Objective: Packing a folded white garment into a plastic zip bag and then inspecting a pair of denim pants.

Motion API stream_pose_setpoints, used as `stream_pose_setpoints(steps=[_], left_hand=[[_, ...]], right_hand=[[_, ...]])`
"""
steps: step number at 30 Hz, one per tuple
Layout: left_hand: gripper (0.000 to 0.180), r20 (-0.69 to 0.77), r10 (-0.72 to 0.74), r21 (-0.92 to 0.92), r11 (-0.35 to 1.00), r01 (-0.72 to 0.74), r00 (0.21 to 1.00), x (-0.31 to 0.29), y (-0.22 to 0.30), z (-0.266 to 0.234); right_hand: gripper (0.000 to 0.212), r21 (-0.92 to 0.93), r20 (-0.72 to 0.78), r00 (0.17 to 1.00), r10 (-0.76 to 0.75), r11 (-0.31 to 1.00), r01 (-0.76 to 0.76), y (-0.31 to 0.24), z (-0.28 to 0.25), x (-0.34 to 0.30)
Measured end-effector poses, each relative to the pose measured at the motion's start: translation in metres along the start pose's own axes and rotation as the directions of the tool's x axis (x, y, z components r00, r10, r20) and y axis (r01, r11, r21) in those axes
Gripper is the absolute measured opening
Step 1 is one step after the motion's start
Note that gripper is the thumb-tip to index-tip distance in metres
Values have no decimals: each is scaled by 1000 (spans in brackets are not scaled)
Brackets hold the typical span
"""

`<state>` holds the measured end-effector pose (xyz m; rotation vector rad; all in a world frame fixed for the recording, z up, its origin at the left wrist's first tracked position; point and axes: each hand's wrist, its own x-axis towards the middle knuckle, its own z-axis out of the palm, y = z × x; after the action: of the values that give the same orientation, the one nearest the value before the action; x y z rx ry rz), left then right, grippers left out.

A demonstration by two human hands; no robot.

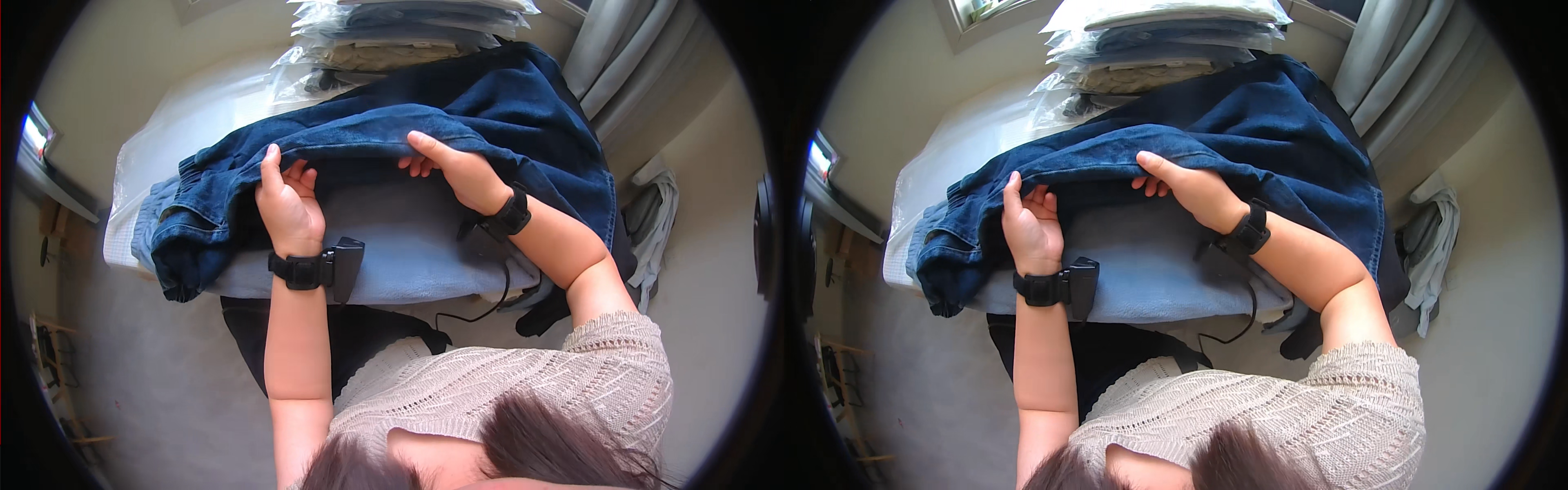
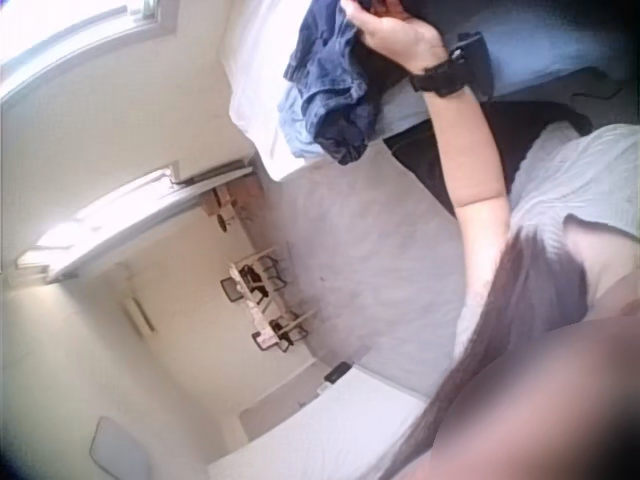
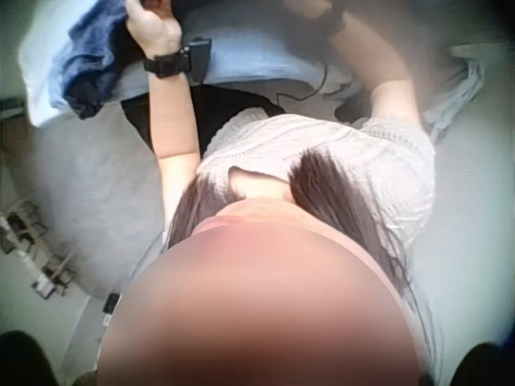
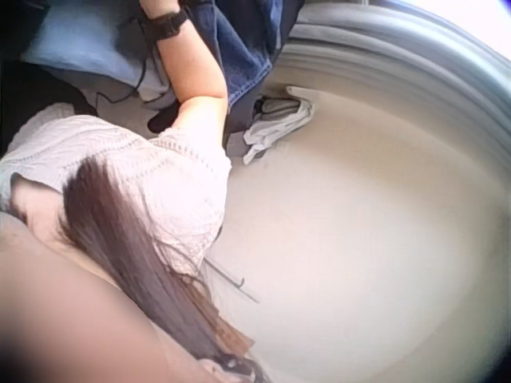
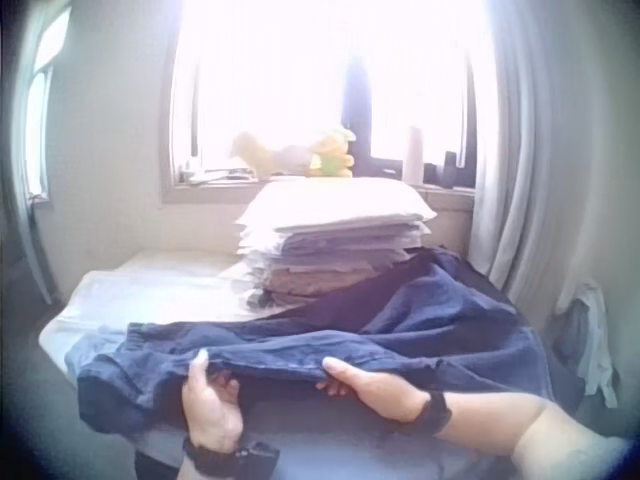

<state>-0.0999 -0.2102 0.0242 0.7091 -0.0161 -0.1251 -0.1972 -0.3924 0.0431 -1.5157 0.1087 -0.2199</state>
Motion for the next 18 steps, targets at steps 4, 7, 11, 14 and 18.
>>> stream_pose_setpoints(steps=[4,7,11,14,18], left_hand=[[13,54,-15,8,1000,15,998,9,-9,-12],[14,83,-37,42,999,33,996,6,-10,-13],[20,246,-95,267,963,27,965,2,-13,-11],[22,245,-88,290,957,14,966,0,-11,-8],[25,253,-96,222,974,39,963,3,-12,-14]], right_hand=[[25,-11,-45,999,4,1000,-5,13,-6,16],[25,38,-75,996,46,998,-43,18,-8,16],[24,89,-61,998,-16,996,21,23,-6,16],[24,103,-57,998,-23,994,29,22,-5,15],[25,151,-48,999,-20,988,27,22,-2,14]])
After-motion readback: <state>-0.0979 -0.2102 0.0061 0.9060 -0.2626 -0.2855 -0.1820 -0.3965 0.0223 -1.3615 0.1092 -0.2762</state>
